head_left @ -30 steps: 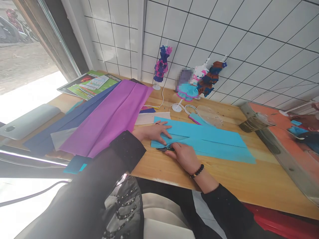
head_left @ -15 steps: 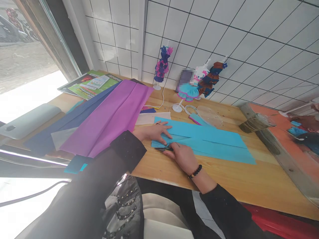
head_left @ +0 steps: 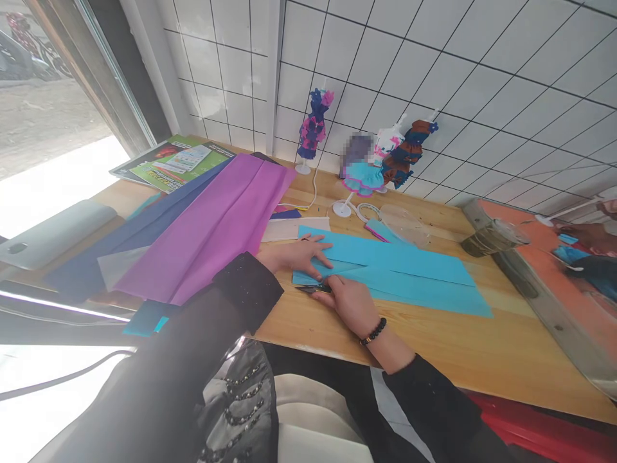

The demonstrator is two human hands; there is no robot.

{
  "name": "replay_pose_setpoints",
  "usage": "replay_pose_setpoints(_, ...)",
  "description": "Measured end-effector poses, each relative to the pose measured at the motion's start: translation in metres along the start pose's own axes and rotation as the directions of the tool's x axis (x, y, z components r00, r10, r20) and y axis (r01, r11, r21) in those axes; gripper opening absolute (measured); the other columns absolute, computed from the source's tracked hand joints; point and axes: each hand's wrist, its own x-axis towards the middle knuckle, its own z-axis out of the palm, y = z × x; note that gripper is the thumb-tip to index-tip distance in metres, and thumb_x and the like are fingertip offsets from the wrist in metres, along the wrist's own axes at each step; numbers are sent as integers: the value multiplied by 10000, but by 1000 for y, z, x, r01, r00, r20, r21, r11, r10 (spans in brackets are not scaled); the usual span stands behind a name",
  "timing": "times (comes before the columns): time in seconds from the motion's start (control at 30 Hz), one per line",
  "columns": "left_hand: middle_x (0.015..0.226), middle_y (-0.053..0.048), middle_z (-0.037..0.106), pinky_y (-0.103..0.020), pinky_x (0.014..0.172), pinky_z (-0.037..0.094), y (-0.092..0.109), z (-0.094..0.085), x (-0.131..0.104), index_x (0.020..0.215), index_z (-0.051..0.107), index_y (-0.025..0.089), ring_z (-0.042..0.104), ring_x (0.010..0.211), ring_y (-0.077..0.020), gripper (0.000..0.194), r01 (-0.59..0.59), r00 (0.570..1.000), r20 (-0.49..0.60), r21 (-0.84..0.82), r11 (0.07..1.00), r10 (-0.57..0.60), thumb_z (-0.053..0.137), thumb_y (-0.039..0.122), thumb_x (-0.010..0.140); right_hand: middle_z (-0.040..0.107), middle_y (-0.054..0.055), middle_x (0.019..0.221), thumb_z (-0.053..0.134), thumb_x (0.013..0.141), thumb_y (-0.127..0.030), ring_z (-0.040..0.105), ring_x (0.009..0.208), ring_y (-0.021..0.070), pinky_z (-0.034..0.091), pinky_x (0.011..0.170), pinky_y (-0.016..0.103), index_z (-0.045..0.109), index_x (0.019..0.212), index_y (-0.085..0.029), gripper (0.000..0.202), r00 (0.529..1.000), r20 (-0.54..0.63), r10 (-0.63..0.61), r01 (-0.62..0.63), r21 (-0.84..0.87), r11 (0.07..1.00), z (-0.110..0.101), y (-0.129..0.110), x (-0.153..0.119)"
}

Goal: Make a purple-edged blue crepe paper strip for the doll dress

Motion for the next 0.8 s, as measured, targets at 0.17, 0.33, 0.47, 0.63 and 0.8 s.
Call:
replay_pose_setpoints(0.17, 1440, 11, 241, -443, 1047, 16, 0, 0, 0, 1096, 591, 337, 54, 1334, -279, 462, 4, 1000, 5, 6, 1000, -4, 599, 544, 683, 647, 62, 702, 320, 844, -572, 599, 647, 164, 281, 509, 258, 580, 798, -165, 485, 1000, 3, -3, 3, -11, 1000, 0, -1, 2)
replay_pose_setpoints(0.33, 1443, 4, 235, -450, 1046, 18, -2, 1, 1, 1108, 582, 345, 51, 1335, -281, 475, -7, 1000, -2, -3, 1000, 7, 582, 564, 687, 657, 65, 739, 325, 838, -580, 605, 652, 169, 282, 507, 257, 574, 837, -163, 485, 1000, 6, 8, -8, -8, 1000, -1, -2, 2)
replay_pose_setpoints(0.47, 1447, -7, 222, -451, 1046, 14, -3, 1, 0, 1114, 579, 346, 46, 1336, -280, 492, -17, 1000, -2, -2, 1000, 16, 561, 591, 687, 658, 72, 746, 336, 831, -585, 606, 642, 173, 293, 507, 259, 575, 859, -159, 489, 1000, 15, 12, -12, -11, 1000, -2, -7, 3)
replay_pose_setpoints(0.63, 1450, 20, 208, -441, 1051, 5, -2, 1, 0, 1111, 578, 356, 41, 1337, -273, 503, 7, 1000, 11, -7, 1000, -7, 556, 610, 677, 655, 69, 714, 348, 836, -569, 603, 626, 165, 293, 504, 255, 585, 820, -163, 471, 1000, -15, 24, -24, -6, 1000, -1, -10, 5)
replay_pose_setpoints(0.8, 1445, 39, 222, -433, 1055, 6, -2, 2, 0, 1105, 581, 360, 57, 1335, -274, 477, -1, 1000, -7, -9, 1000, 1, 561, 589, 687, 661, 74, 740, 338, 833, -580, 610, 648, 172, 304, 512, 256, 584, 845, -157, 489, 1000, -14, 15, -15, 3, 1000, 1, -10, 5)
